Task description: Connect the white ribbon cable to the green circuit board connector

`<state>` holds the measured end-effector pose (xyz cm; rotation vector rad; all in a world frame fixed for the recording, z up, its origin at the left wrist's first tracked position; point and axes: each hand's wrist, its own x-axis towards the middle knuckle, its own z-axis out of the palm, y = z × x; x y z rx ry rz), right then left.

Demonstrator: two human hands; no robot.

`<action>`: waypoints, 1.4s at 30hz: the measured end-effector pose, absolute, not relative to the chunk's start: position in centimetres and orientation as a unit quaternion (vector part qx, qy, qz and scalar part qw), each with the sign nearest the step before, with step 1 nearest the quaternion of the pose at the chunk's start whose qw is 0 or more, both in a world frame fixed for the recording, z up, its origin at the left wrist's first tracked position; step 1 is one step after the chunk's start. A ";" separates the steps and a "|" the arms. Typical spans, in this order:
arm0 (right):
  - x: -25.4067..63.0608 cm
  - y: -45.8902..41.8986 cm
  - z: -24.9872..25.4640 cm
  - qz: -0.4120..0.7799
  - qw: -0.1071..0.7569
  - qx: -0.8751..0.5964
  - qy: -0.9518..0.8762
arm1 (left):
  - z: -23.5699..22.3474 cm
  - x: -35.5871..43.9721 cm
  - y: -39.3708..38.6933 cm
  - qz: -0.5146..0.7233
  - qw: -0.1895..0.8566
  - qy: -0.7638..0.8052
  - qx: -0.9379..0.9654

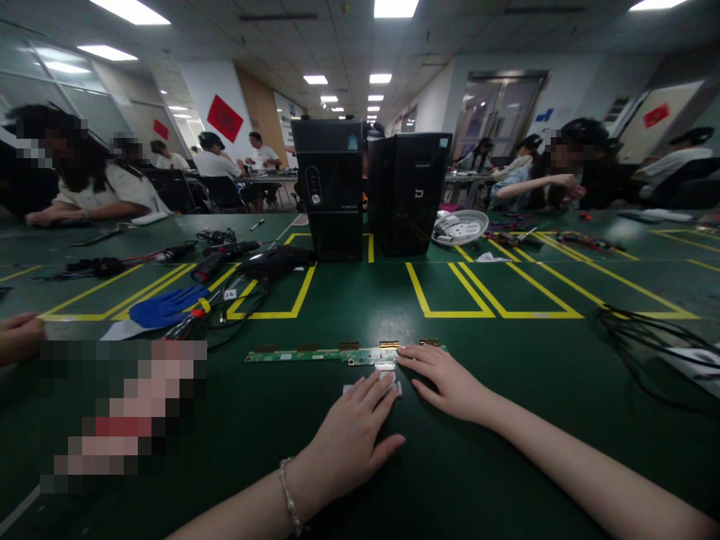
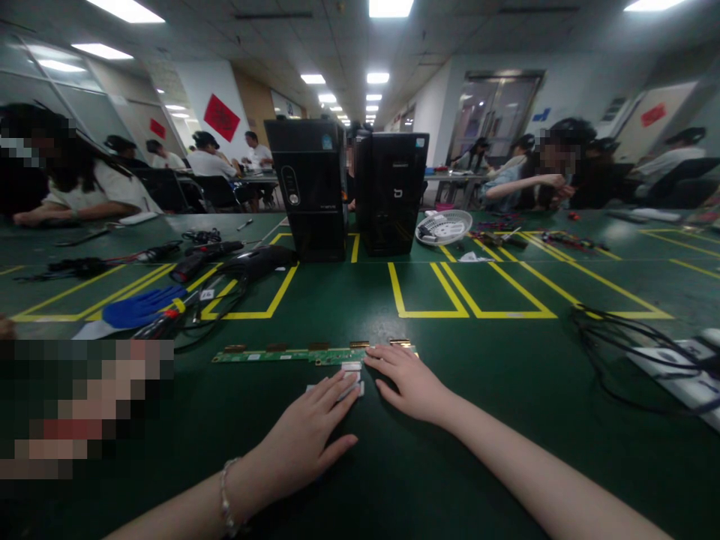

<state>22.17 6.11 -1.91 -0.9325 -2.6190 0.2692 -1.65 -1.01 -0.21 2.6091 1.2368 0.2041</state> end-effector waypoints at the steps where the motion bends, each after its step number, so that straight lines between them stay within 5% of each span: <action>1: 22.2 6.1 -1.9 0.095 0.173 -0.330 -0.923 | -0.3 -1.6 -1.0 0.066 0.126 0.425 0.894; 42: 22.1 6.0 -1.8 0.092 0.163 -0.336 -0.923 | 0.6 0.3 -0.9 0.033 0.172 0.482 0.859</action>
